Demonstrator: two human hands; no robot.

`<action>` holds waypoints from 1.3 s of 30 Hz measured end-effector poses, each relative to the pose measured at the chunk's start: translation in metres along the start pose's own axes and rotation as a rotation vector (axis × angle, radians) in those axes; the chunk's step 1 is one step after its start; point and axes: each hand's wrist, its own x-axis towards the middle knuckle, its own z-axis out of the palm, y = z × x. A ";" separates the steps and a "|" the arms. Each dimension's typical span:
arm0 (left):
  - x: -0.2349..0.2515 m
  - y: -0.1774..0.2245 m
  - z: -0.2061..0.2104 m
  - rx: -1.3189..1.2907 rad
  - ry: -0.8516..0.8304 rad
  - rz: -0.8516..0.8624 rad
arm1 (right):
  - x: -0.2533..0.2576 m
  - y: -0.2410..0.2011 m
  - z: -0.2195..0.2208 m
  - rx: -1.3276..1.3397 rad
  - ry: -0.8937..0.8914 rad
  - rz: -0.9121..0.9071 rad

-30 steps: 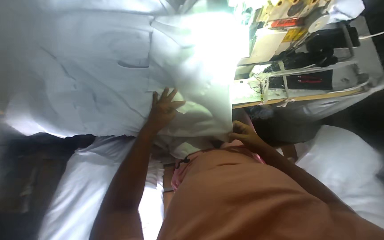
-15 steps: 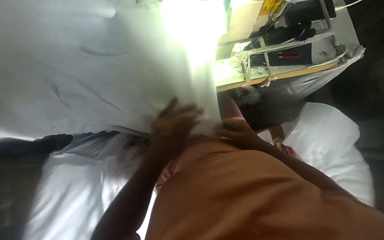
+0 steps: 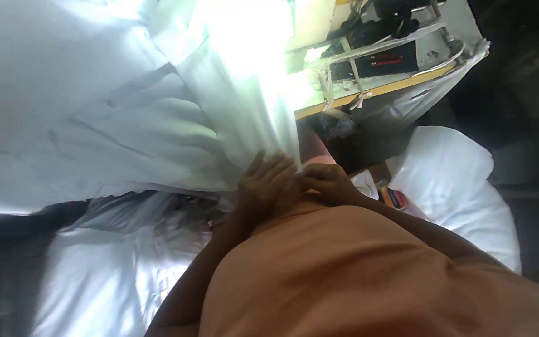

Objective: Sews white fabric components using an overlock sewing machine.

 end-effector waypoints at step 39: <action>-0.004 0.004 0.001 -0.043 0.035 0.016 | -0.010 0.003 -0.016 0.368 -0.401 0.160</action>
